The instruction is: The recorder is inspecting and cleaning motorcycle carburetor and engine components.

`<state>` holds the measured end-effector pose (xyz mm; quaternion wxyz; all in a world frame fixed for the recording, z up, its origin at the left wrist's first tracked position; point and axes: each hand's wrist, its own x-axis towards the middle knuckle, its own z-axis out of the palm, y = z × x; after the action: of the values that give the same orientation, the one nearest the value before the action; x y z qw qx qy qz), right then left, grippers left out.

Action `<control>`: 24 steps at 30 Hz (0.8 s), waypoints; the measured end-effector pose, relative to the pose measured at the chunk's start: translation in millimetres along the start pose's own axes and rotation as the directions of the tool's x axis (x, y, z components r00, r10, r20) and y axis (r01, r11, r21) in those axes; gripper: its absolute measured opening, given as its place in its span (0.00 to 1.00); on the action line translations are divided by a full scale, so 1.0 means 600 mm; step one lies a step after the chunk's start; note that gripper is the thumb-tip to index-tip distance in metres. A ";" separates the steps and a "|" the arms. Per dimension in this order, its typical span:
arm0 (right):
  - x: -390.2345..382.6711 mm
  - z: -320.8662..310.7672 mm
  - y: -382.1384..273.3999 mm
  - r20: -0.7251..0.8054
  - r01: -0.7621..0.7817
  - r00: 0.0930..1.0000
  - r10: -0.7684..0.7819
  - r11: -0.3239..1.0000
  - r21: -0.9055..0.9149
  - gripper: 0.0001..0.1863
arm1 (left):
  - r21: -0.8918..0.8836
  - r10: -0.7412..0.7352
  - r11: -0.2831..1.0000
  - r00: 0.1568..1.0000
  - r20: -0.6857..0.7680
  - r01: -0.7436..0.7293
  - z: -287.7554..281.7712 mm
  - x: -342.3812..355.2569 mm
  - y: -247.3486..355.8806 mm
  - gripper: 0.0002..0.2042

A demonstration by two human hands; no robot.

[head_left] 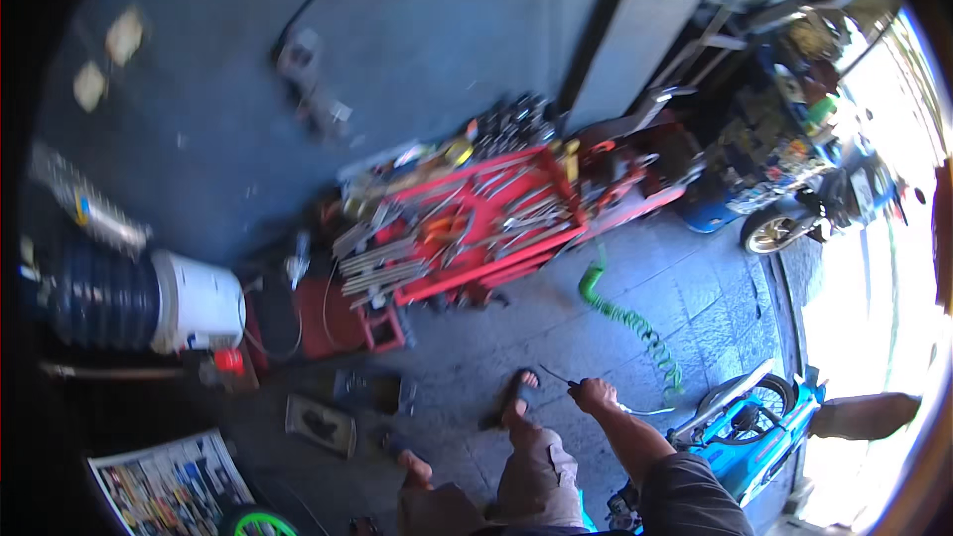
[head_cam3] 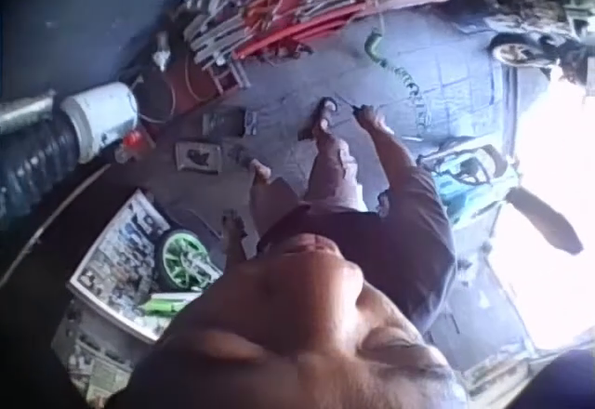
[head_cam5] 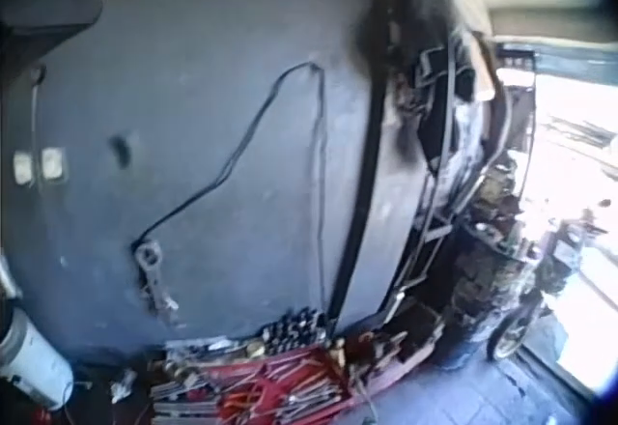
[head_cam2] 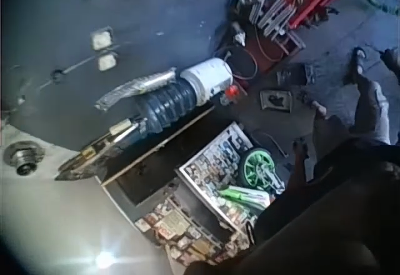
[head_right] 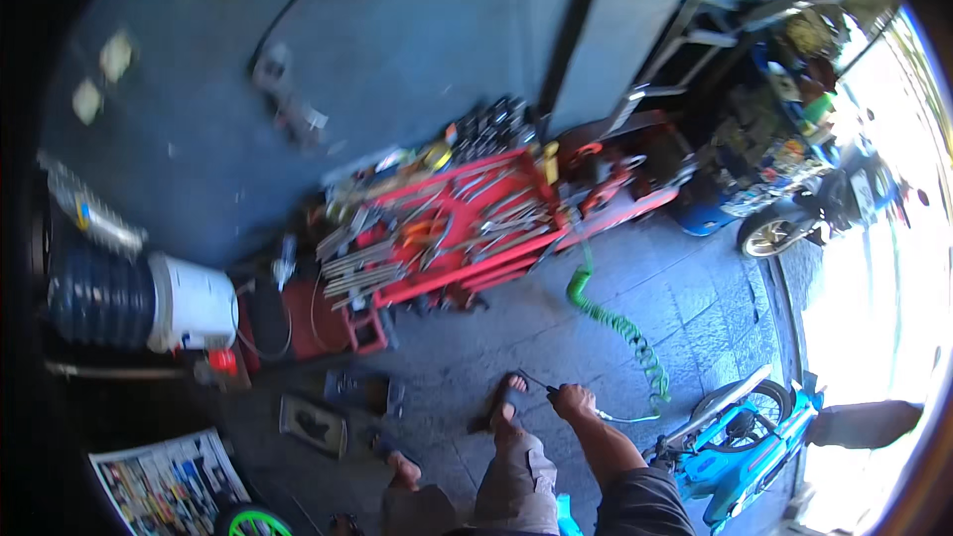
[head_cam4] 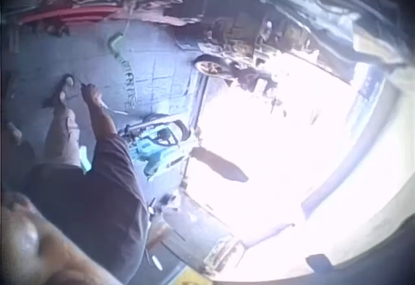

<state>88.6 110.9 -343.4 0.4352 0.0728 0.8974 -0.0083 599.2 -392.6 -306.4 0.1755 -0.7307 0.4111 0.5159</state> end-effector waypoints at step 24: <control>0.025 -1.033 0.264 -0.880 0.879 0.471 -0.065 -0.046 0.474 0.13 | 0.372 0.585 0.729 0.805 0.095 -0.574 0.754 -0.237 0.507 0.26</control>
<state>-382.1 318.1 37.7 -0.0846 -0.0388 0.7113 -0.6967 67.1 -207.5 -311.6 0.1390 -0.5245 0.7133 0.4436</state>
